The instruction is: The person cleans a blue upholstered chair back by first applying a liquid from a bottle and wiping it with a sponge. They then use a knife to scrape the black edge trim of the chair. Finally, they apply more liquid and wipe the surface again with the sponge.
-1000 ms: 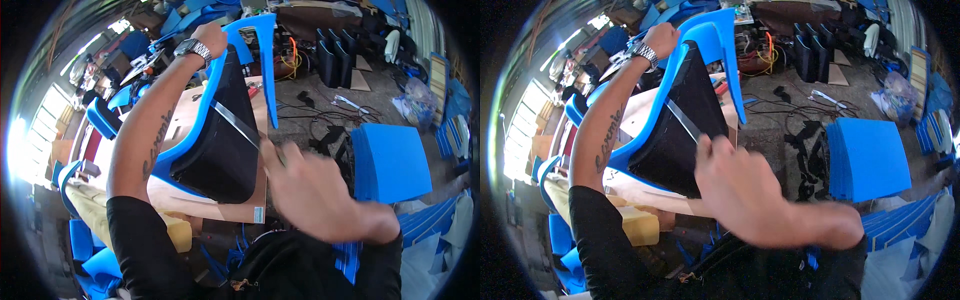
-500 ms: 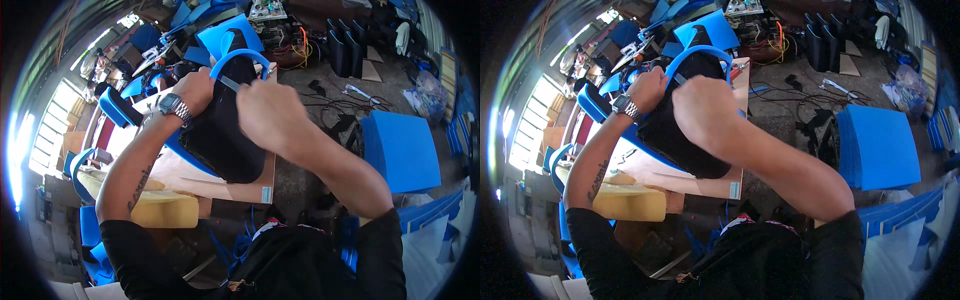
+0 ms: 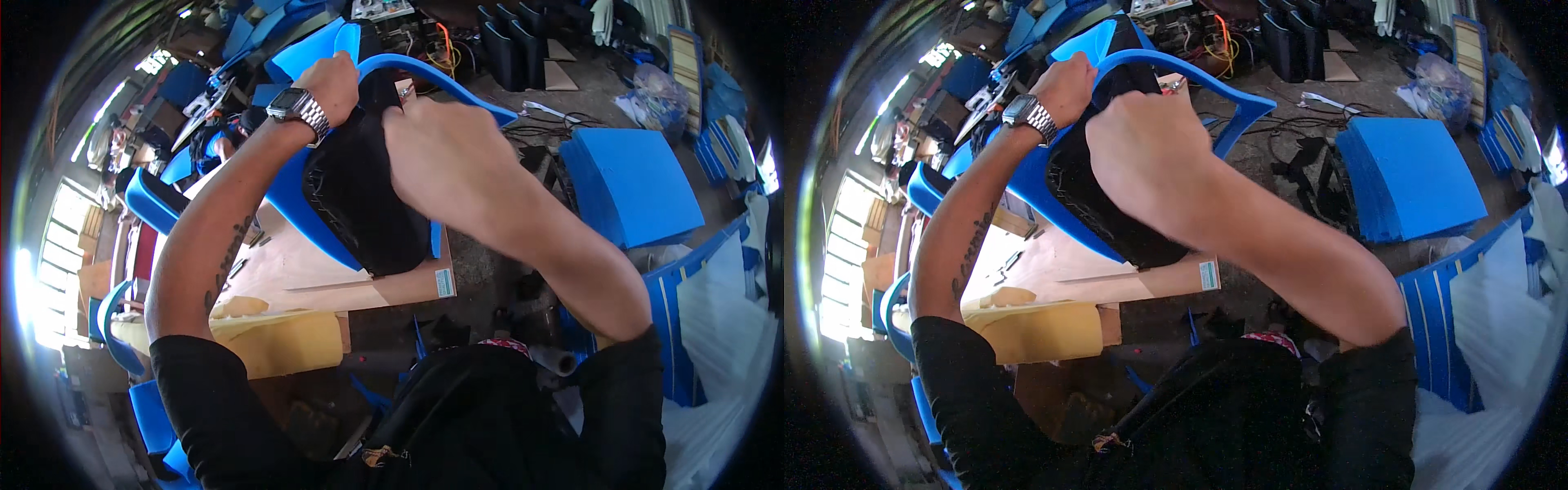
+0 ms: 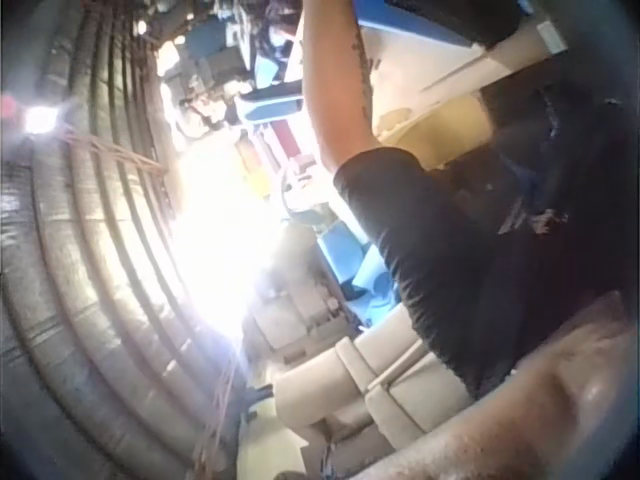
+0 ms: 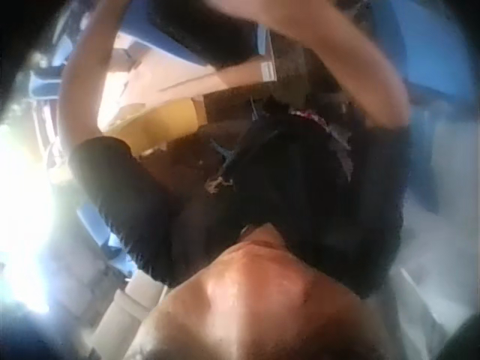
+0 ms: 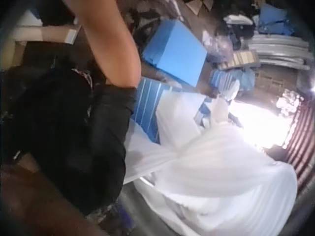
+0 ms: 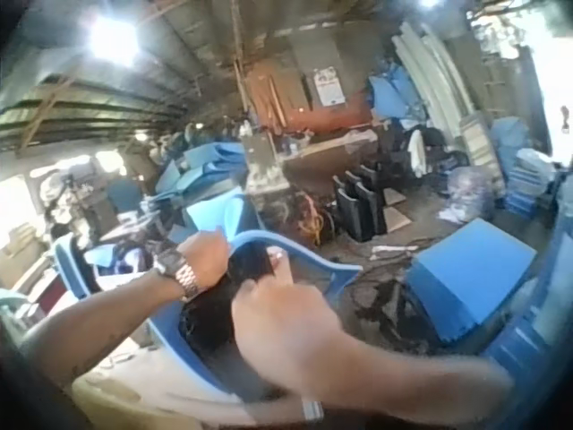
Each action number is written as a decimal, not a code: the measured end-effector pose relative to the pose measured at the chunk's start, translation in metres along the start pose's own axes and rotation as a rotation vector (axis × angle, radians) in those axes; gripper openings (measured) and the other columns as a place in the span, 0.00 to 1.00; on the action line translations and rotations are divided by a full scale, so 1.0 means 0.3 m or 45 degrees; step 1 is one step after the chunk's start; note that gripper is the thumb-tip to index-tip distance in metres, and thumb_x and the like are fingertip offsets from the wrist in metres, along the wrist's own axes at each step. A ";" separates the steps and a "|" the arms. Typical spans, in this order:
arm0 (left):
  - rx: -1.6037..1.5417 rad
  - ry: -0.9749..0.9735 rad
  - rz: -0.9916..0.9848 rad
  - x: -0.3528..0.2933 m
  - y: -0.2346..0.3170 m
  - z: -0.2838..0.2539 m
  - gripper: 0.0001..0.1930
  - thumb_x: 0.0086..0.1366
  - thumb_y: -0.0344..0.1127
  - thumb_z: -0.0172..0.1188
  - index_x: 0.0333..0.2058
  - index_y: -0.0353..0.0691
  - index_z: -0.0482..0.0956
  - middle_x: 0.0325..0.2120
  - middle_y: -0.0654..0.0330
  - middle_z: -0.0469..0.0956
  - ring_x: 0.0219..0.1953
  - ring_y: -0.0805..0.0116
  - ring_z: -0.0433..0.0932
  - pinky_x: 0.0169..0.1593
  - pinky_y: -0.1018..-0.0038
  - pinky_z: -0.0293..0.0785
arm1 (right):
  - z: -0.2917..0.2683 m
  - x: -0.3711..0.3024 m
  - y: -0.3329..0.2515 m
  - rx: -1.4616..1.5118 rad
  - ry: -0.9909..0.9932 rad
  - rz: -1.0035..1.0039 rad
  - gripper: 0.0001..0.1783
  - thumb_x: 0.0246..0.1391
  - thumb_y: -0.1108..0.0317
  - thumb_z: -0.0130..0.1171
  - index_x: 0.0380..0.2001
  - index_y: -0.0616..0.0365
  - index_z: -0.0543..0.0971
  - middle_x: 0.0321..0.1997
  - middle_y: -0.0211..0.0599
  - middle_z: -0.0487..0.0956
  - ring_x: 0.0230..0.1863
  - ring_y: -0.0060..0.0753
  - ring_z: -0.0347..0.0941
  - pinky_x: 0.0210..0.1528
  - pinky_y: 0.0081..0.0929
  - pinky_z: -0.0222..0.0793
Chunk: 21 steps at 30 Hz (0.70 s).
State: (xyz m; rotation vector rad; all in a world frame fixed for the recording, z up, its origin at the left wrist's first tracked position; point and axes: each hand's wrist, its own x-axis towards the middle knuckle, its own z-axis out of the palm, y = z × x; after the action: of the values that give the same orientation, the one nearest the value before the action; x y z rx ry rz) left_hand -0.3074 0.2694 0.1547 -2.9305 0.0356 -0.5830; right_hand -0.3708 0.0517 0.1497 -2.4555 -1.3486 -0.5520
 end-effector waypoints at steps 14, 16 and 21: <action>-0.251 0.153 0.218 -0.097 -0.059 -0.101 0.17 0.65 0.43 0.48 0.35 0.30 0.71 0.27 0.38 0.76 0.32 0.42 0.76 0.36 0.55 0.73 | -0.120 -0.200 -0.354 -0.076 -0.111 0.274 0.13 0.50 0.69 0.53 0.39 0.61 0.74 0.26 0.43 0.74 0.22 0.45 0.74 0.25 0.38 0.70; -0.262 0.134 0.219 -0.152 -0.070 -0.136 0.19 0.65 0.46 0.47 0.35 0.30 0.70 0.26 0.39 0.76 0.32 0.44 0.76 0.36 0.56 0.71 | -0.167 -0.257 -0.411 -0.027 -0.176 0.419 0.14 0.51 0.68 0.53 0.42 0.60 0.74 0.26 0.43 0.73 0.23 0.47 0.73 0.26 0.39 0.70; -0.110 -0.200 0.252 -0.319 -0.174 -0.163 0.22 0.65 0.51 0.46 0.36 0.33 0.70 0.23 0.42 0.74 0.29 0.43 0.74 0.34 0.57 0.68 | -0.136 -0.195 -0.435 -0.130 -0.072 0.436 0.13 0.51 0.68 0.52 0.40 0.61 0.75 0.26 0.45 0.74 0.25 0.48 0.74 0.27 0.39 0.71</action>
State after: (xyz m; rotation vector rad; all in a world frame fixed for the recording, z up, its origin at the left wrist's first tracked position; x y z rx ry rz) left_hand -0.4148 0.3189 0.1711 -2.9972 0.3363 -0.3285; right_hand -0.5183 0.0594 0.1673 -2.7215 -0.9054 -0.4787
